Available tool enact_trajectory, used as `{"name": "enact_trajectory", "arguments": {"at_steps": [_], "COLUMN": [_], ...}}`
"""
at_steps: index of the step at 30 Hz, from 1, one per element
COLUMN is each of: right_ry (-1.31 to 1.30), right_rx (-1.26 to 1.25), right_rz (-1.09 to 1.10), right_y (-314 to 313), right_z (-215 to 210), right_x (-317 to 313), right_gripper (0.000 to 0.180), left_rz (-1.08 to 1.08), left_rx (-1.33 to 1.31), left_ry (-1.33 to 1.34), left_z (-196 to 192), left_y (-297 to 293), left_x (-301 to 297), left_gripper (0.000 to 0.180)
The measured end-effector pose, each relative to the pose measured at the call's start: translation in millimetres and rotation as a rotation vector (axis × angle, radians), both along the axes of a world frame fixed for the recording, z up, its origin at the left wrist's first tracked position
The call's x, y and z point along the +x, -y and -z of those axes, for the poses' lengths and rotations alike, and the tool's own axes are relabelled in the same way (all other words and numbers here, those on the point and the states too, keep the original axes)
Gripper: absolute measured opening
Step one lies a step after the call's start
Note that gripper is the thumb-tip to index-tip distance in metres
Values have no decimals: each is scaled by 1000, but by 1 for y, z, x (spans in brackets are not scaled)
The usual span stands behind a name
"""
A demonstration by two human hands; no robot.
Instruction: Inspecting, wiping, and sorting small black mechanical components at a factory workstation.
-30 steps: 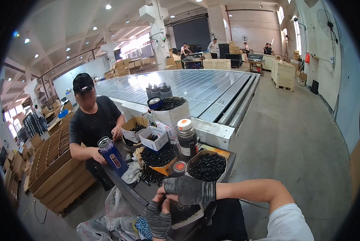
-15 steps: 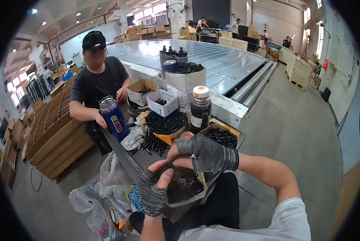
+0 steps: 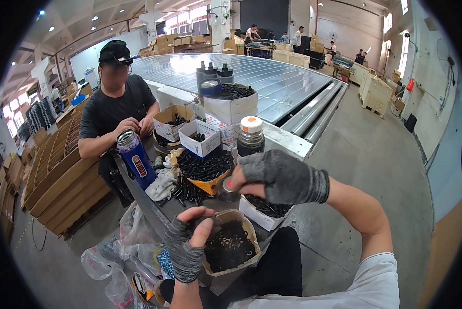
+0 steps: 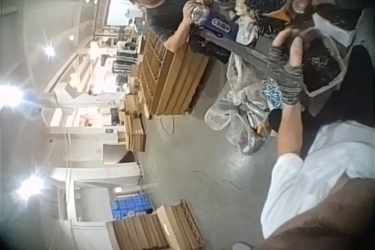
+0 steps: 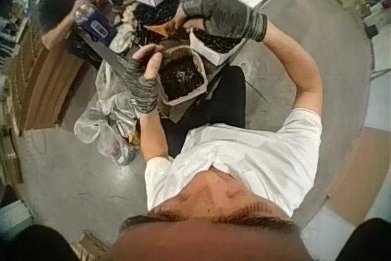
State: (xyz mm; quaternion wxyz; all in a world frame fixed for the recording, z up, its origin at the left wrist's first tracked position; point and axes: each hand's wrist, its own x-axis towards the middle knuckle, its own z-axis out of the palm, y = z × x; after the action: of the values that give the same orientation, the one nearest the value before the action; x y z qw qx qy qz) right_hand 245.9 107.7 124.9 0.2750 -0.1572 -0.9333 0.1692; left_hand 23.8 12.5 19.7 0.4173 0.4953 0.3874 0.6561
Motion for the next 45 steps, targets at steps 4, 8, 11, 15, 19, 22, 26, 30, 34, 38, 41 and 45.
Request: {"name": "enact_trajectory", "arguments": {"at_steps": [4,8,11,15,19,22,26,30,34,38,41,45], "right_ry": [127,162,238,396,464,371,456,489,511,378,92,197], "right_rx": [7,5,-24,-76,-87,56,64,83,191,183,340,303], "right_rz": [128,146,168,180,186,124,92,81,137,204,38,44], "right_y": [-17,-37,-46,-55,-56,-54,-53,-47,-35,-11,14,49], "right_z": [7,48,69,87,93,97,91,79,69,53,64,100], "right_x": [34,55,64,72,79,81,79,75,75,56,33,-2], "right_gripper": [13,13,14,19,26,33,35,36,41,42,31,36], "left_rz": [-226,-383,-429,-449,-466,-453,-445,-358,-333,-184,-112,-173], "left_rx": [36,-17,-72,-111,-129,-124,-66,-39,195,109,10,-60], "left_ry": [79,34,-14,-25,-79,-107,-192,-323,-745,-941,-1129,-1157], "left_z": [28,63,77,83,84,78,76,69,60,79,76,87], "left_y": [5,10,13,17,18,19,18,5,-36,-78,-101,-124], "left_x": [-17,-32,-38,-44,-48,-50,-59,-72,-84,-95,-79,-61], "left_gripper": [16,13,11,11,10,10,8,7,13,17,28,43]}}
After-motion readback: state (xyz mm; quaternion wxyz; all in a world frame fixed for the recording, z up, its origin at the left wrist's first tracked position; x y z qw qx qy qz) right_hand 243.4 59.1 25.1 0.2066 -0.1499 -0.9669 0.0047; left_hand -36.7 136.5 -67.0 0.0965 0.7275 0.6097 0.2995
